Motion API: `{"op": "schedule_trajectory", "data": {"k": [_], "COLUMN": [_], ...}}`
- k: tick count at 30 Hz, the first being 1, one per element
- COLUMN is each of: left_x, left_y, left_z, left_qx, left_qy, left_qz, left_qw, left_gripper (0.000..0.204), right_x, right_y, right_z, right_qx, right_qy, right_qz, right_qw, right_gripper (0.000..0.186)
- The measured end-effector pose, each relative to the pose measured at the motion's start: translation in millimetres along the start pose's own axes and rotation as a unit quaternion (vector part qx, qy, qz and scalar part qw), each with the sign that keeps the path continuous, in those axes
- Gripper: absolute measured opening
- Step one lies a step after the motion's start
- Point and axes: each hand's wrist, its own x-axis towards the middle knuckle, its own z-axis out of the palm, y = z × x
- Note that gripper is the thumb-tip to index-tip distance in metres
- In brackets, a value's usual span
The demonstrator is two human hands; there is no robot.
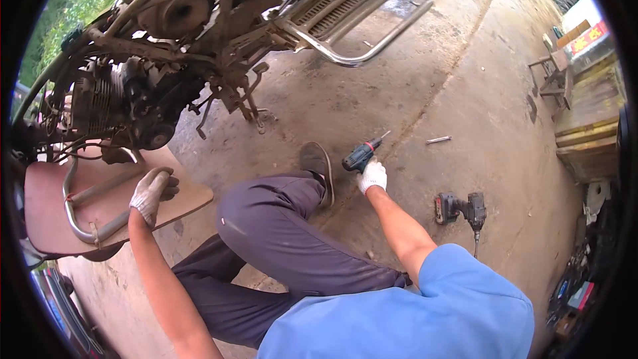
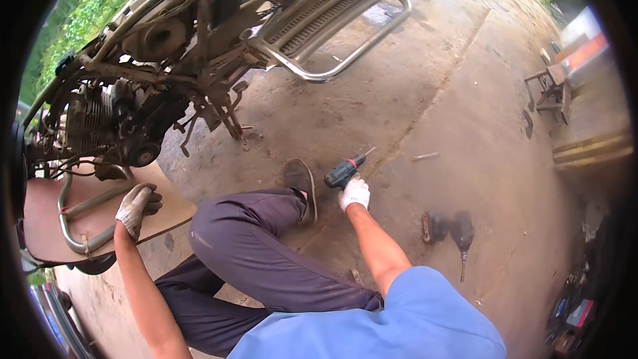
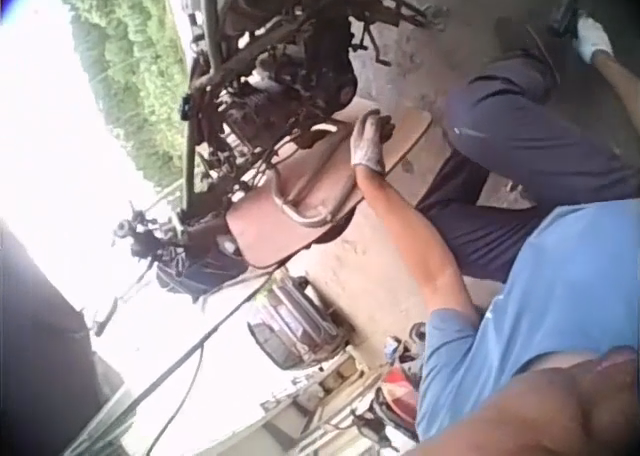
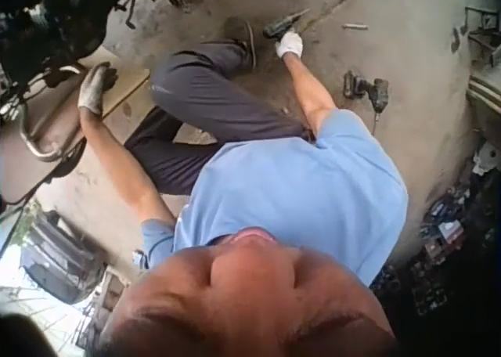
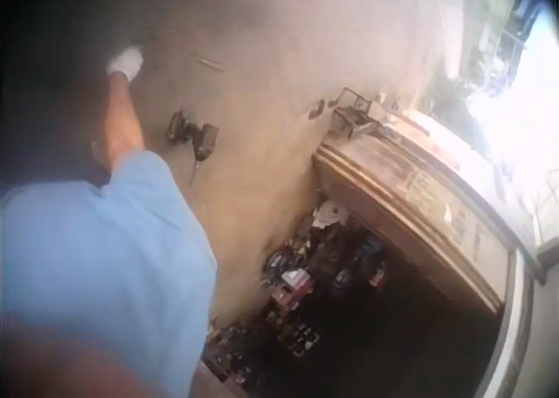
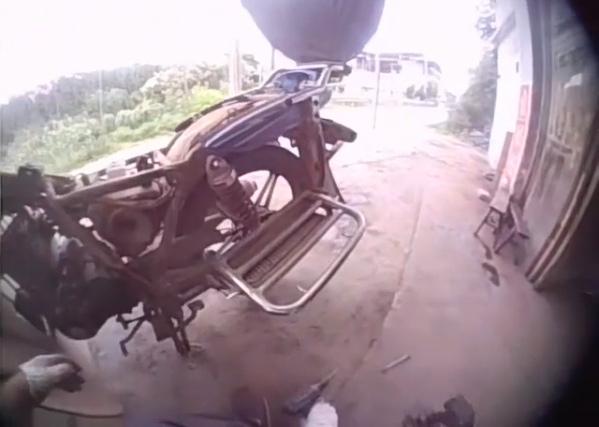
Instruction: The person works on a motorcycle engine, first using their hands to reach into the frame and manipulate components, then picking up an electric drill to work on the side of the engine block. The person walks into a storage area to retrieve another component and returns to the motorcycle to continue assembly.
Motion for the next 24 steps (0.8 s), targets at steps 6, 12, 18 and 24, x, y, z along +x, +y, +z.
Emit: {"op": "schedule_trajectory", "data": {"k": [6,12,18,24], "left_x": [-10,40,107,147], "left_y": [40,35,79,98], "left_z": [-8,-6,-12,-33], "left_qx": [0.033,0.016,0.021,0.097], "left_qy": [0.003,-0.011,0.338,0.486], "left_qz": [0.000,0.013,0.254,0.434], "left_qw": [0.999,1.000,0.906,0.753], "left_gripper": [0.041,0.044,0.029,0.029], "right_x": [3,11,50,-23], "right_y": [-2,-8,-108,-381], "right_z": [25,-3,-153,-304], "right_qx": [-0.013,-0.071,0.190,0.191], "right_qy": [-0.077,-0.110,-0.019,-0.124], "right_qz": [0.100,0.051,-0.251,-0.491], "right_qw": [0.992,0.990,0.949,0.841], "right_gripper": [0.082,0.069,0.036,0.042]}}
